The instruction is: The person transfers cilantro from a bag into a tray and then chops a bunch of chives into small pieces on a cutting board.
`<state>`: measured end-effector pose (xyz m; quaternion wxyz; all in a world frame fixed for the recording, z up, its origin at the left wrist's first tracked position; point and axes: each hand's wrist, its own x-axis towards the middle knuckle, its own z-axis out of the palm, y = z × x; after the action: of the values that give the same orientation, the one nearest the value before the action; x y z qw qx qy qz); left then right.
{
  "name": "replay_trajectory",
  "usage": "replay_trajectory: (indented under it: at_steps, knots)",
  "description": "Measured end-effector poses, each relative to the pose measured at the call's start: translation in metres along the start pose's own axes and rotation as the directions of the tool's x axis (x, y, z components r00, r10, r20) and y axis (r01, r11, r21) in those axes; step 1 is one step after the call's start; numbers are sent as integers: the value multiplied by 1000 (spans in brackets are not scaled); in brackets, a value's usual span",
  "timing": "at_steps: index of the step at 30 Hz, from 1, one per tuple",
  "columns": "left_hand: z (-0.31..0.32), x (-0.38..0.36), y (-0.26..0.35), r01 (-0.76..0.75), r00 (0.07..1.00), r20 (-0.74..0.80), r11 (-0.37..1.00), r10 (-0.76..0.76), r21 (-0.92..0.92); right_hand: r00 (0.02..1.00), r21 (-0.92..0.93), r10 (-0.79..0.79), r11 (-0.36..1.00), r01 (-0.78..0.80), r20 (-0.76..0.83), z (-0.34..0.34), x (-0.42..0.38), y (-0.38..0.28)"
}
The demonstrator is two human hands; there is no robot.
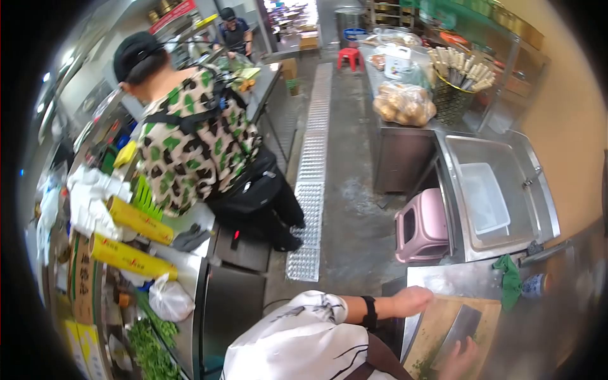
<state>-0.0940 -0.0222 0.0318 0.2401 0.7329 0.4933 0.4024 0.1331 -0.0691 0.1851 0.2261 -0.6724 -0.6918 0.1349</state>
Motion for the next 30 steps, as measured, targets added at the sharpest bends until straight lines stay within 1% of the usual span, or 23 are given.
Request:
replay_trajectory:
  at_steps: [1, 3, 4, 5, 7, 8, 9, 11, 12, 14, 15, 16, 17, 18, 19, 22, 26, 29, 30]
  knots:
    - [-16, -12, 0, 101, 995, -18, 995, -101, 6, 997, 25, -72, 997, 73, -30, 15, 1, 12]
    - [-39, -46, -12, 188, 968, -175, 982, -179, 35, 973, 74, -217, 972, 223, -79, 42, 3, 39]
    - [-53, -62, -15, 264, 944, -214, 964, -250, 41, 983, 209, -170, 966, 153, 66, 39, 6, 34]
    - [-69, -81, -16, 346, 911, -253, 937, -325, 42, 976, 241, -184, 959, 151, 120, 38, 8, 26]
    - [-99, -119, -17, 506, 816, -344, 862, -464, 36, 949, 304, -213, 942, 138, 230, 43, 7, 12]
    - [-112, -137, -19, 553, 769, -406, 833, -494, 33, 935, 324, -265, 928, 182, 233, 55, 11, 13]
    - [-123, -153, -21, 591, 720, -468, 806, -513, 26, 919, 348, -290, 918, 189, 267, 60, 13, 5]
    - [-141, -184, -16, 690, 606, -535, 724, -588, -14, 888, 383, -327, 903, 193, 323, 65, 15, -20]
    - [-151, -197, -10, 740, 528, -566, 670, -633, -59, 873, 371, -345, 905, 210, 346, 69, 16, -30]
    - [-164, -221, -5, 779, 408, -617, 609, -673, -149, 841, 351, -383, 902, 252, 382, 76, 20, -54]
    - [-172, -234, -1, 793, 346, -639, 578, -687, -192, 827, 351, -408, 894, 277, 387, 82, 20, -66]
    - [-181, -247, 5, 811, 308, -652, 549, -693, -201, 811, 356, -435, 884, 302, 391, 89, 19, -79]
    - [-188, -261, 6, 823, 291, -675, 537, -678, -185, 793, 361, -461, 874, 326, 398, 96, 20, -94]
    - [-193, -277, 4, 833, 274, -698, 526, -661, -171, 777, 429, -497, 843, 326, 386, 110, 20, -103]
    - [-200, -293, 4, 845, 255, -720, 511, -645, -159, 745, 435, -531, 828, 354, 405, 121, 18, -119]
    - [-225, -347, 12, 898, 188, -760, 423, -622, -123, 613, 465, -633, 770, 437, 472, 146, 3, -173]
    - [-254, -426, 38, 937, -32, -818, 267, -575, -225, 402, 471, -748, 652, 594, 528, 185, -26, -241]
    - [-269, -479, 65, 938, -151, -836, 191, -528, -290, 359, 464, -690, 703, 539, 629, 210, -50, -283]
    - [-269, -496, 69, 934, -184, -862, 189, -473, -303, 353, 523, -722, 681, 513, 595, 228, -53, -287]
